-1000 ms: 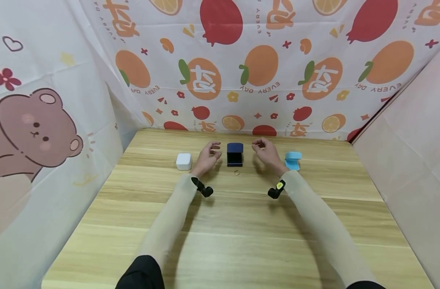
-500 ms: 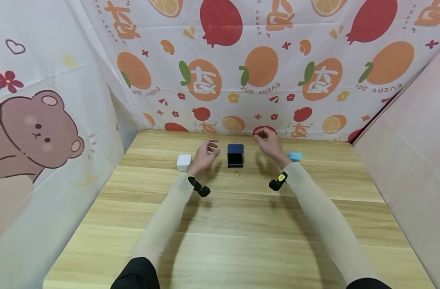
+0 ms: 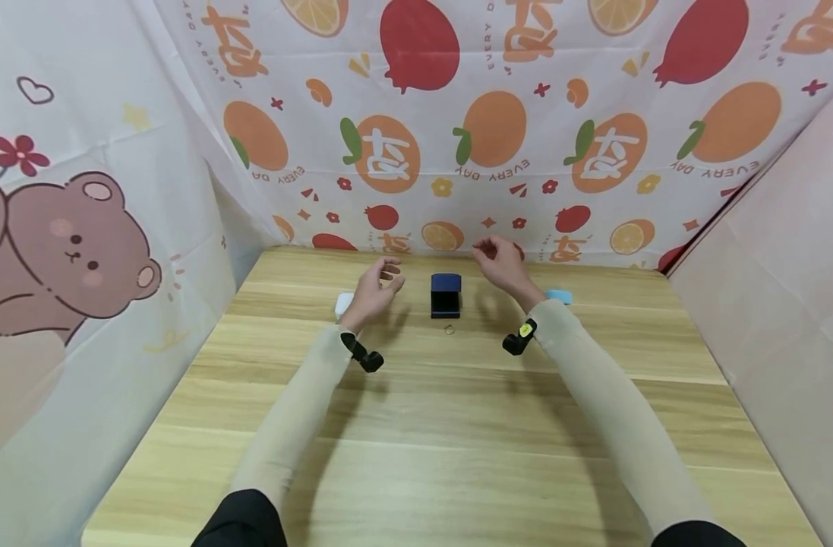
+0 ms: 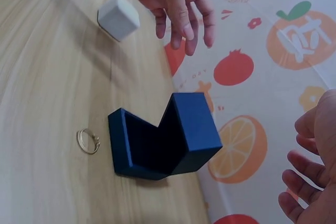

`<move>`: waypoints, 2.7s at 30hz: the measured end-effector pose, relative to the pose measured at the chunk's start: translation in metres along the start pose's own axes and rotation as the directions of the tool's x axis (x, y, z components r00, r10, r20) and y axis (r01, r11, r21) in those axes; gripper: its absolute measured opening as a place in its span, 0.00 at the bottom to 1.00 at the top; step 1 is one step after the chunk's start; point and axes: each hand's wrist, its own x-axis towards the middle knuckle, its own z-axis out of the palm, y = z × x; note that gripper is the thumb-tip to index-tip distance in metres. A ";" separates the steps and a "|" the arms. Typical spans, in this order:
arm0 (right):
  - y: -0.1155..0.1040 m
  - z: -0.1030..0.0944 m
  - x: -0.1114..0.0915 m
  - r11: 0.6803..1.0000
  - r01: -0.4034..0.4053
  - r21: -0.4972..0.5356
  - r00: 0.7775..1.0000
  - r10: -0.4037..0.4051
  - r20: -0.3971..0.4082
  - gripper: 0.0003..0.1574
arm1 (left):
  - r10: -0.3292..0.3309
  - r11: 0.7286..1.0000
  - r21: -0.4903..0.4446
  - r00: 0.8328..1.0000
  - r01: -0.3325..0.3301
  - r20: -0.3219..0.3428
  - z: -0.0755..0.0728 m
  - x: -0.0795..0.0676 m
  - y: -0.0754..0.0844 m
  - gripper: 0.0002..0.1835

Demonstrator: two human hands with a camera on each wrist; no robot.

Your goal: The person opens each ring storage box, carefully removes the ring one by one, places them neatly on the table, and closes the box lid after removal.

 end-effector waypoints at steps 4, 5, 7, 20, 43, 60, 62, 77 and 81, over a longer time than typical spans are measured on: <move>-0.007 0.004 0.002 1.000 0.011 0.013 1.000 -0.011 0.015 0.18 | 0.007 1.000 0.003 1.000 -0.007 -0.006 -0.007 -0.003 -0.003 0.20; -0.009 0.005 0.003 1.000 0.017 0.016 1.000 -0.017 0.017 0.18 | 0.010 1.000 0.008 1.000 -0.009 -0.009 -0.009 -0.003 -0.004 0.20; -0.013 0.007 0.004 0.999 0.041 0.011 0.999 -0.042 0.020 0.17 | 0.014 1.000 0.027 1.000 -0.014 -0.011 -0.013 -0.004 -0.004 0.20; -0.036 0.031 0.014 0.991 0.134 0.004 0.989 -0.134 0.058 0.16 | 0.076 0.989 0.129 0.997 -0.073 -0.017 -0.046 -0.014 -0.019 0.23; -0.048 0.093 0.017 0.965 0.262 -0.027 0.955 -0.255 0.151 0.14 | 0.025 0.990 0.139 0.996 -0.013 -0.087 -0.083 -0.041 -0.048 0.24; -0.040 0.139 0.006 0.938 0.331 -0.106 0.914 -0.291 0.282 0.21 | -0.124 0.985 0.113 0.991 0.129 -0.051 -0.094 -0.059 -0.071 0.32; -0.039 0.145 0.006 0.939 0.329 -0.098 0.912 -0.288 0.293 0.22 | -0.140 0.983 0.114 0.990 0.143 -0.035 -0.094 -0.059 -0.074 0.34; -0.033 0.187 -0.004 0.959 0.254 -0.126 0.921 -0.200 0.335 0.28 | -0.164 0.976 0.144 0.986 0.161 0.010 -0.091 -0.061 -0.084 0.44; -0.034 0.193 -0.006 0.962 0.236 -0.139 0.923 -0.177 0.342 0.29 | -0.144 0.968 0.207 0.990 0.139 0.009 -0.090 -0.062 -0.085 0.44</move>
